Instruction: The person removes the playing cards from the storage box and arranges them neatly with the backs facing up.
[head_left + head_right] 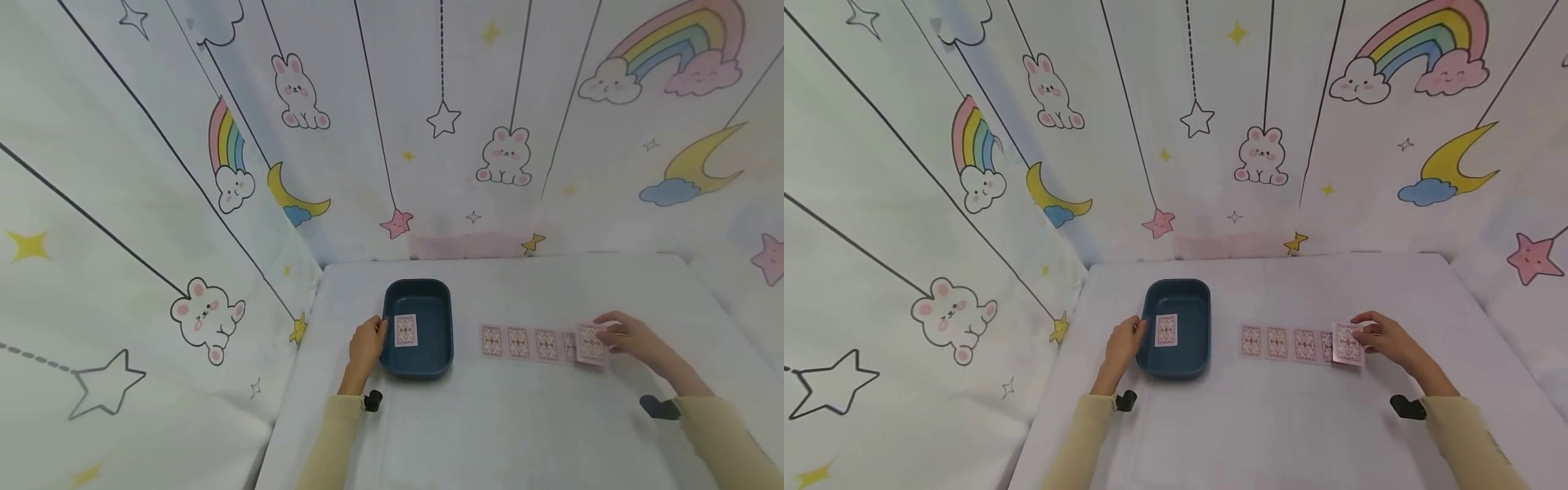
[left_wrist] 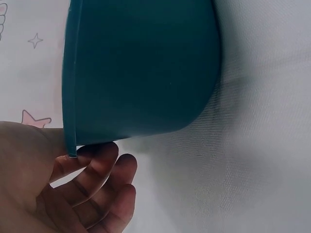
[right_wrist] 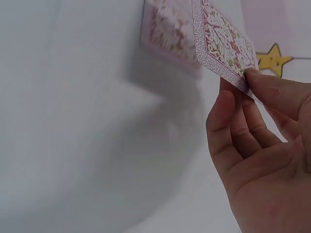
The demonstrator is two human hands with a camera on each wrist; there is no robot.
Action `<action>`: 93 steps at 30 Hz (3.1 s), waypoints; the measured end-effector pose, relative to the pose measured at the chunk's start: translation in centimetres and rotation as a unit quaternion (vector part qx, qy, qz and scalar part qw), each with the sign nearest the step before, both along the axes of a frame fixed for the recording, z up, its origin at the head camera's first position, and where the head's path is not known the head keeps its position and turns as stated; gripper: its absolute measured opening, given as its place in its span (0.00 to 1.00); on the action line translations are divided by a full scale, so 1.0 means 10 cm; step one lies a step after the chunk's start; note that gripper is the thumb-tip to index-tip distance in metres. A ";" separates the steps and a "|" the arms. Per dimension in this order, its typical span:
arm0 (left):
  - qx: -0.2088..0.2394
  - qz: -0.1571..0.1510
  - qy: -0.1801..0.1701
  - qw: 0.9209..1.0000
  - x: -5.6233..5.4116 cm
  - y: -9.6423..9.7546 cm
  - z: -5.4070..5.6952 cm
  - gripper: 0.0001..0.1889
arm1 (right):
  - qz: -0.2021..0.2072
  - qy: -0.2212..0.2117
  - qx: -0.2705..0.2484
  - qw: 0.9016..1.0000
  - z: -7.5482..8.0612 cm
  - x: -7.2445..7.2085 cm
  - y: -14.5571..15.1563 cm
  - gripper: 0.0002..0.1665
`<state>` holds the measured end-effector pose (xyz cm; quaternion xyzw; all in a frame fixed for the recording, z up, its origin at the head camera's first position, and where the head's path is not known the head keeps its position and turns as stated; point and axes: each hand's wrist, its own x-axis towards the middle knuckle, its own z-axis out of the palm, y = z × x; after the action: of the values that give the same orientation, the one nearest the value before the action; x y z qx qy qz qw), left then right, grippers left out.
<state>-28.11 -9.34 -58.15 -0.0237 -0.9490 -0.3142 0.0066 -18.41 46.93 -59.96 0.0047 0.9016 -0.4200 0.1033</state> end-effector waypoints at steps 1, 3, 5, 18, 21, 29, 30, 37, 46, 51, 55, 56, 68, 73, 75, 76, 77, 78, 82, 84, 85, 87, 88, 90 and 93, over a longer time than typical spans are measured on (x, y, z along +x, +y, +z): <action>0.001 -0.001 0.002 1.000 0.00 0.00 0.00 0.14 | -0.001 -0.006 0.000 1.000 -0.01 0.01 0.03 0.31; 0.001 -0.002 0.004 1.000 0.00 0.00 0.00 0.14 | -0.003 -0.017 0.001 1.000 -0.04 0.03 0.09 0.32; 0.002 0.001 0.004 1.000 0.00 0.00 0.01 0.14 | -0.004 -0.026 0.001 1.000 -0.06 0.05 0.13 0.32; -0.013 0.010 -0.009 1.000 -0.03 0.01 -0.01 0.15 | -0.019 -0.011 0.098 0.995 -0.14 0.03 0.21 0.25; -0.014 0.012 -0.011 1.000 -0.03 0.01 -0.01 0.15 | -0.026 -0.005 0.106 0.994 -0.12 0.03 0.16 0.24; -0.019 0.011 -0.008 1.000 -0.04 -0.06 -0.01 0.15 | -0.041 -0.018 0.120 0.992 -0.06 0.00 -0.03 0.24; -0.018 0.012 -0.008 1.000 -0.04 -0.06 -0.01 0.15 | -0.044 -0.020 0.122 0.991 -0.06 -0.01 -0.04 0.24; -0.018 0.015 -0.001 1.000 -0.04 -0.08 -0.03 0.15 | -0.051 -0.019 0.127 0.990 -0.13 -0.07 -0.05 0.27; -0.007 0.002 0.015 1.000 -0.04 -0.01 -0.04 0.14 | -0.049 0.036 0.157 0.986 -0.23 -0.02 0.00 0.25; -0.005 0.008 0.014 1.000 -0.01 0.01 -0.02 0.14 | -0.051 0.062 0.177 0.981 -0.21 0.04 -0.07 0.19; -0.007 0.015 0.018 1.000 -0.02 0.01 -0.01 0.14 | -0.048 0.063 0.190 0.979 -0.16 0.05 -0.13 0.16; -0.009 0.017 0.018 1.000 -0.02 0.01 -0.01 0.14 | -0.045 0.066 0.191 0.978 -0.14 0.06 -0.15 0.16; -0.034 0.022 -0.004 0.999 -0.06 -0.01 -0.02 0.15 | 0.014 0.125 0.169 0.978 0.38 -0.30 -1.00 0.23; -0.026 0.023 -0.010 0.999 -0.08 0.01 -0.02 0.16 | 0.069 0.169 0.139 0.973 0.71 -0.69 -1.86 0.24; -0.019 0.020 -0.011 1.000 -0.08 0.02 -0.02 0.16 | 0.094 0.176 0.133 0.971 0.82 -0.86 -2.22 0.25; -0.018 0.020 -0.011 1.000 -0.09 0.01 -0.02 0.16 | 0.108 0.177 0.133 0.969 0.85 -0.96 -2.42 0.26; -0.020 0.020 -0.011 1.000 -0.09 0.01 -0.03 0.16 | 0.123 0.174 0.132 0.968 0.88 -1.06 -2.60 0.27; -0.022 0.018 -0.011 1.000 -0.10 0.00 -0.03 0.16 | 0.140 0.169 0.131 0.967 0.90 -1.15 -2.78 0.28; -0.034 0.019 -0.009 0.999 -0.11 0.00 -0.05 0.16 | 0.216 0.113 0.160 0.956 0.83 -1.48 -3.40 0.35; -0.038 0.019 -0.008 0.999 -0.11 0.01 -0.06 0.16 | 0.254 0.063 0.193 0.946 0.76 -1.59 -3.63 0.41; -0.040 0.019 -0.005 0.999 -0.11 0.01 -0.05 0.17 | 0.271 0.041 0.215 0.937 0.72 -1.61 -3.73 0.44; -0.043 0.019 -0.003 0.999 -0.09 0.01 -0.04 0.17 | 0.289 -0.009 0.253 0.923 0.64 -1.65 -3.88 0.50; -0.042 0.017 -0.003 0.999 -0.08 0.02 -0.04 0.17 | 0.295 -0.027 0.271 0.916 0.59 -1.65 -3.92 0.53; -0.042 0.012 0.002 0.999 -0.06 0.05 -0.04 0.18 | 0.292 -0.052 0.298 0.907 0.52 -1.63 -3.98 0.57; -0.037 0.009 0.010 0.999 -0.05 0.06 -0.02 0.18 | 0.278 -0.056 0.316 0.905 0.42 -1.64 -4.01 0.63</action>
<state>-28.57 -8.72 -58.36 -0.0187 -0.9602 -0.2782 0.0177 -34.80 6.82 -55.74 -0.1905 0.9444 -0.0663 0.2596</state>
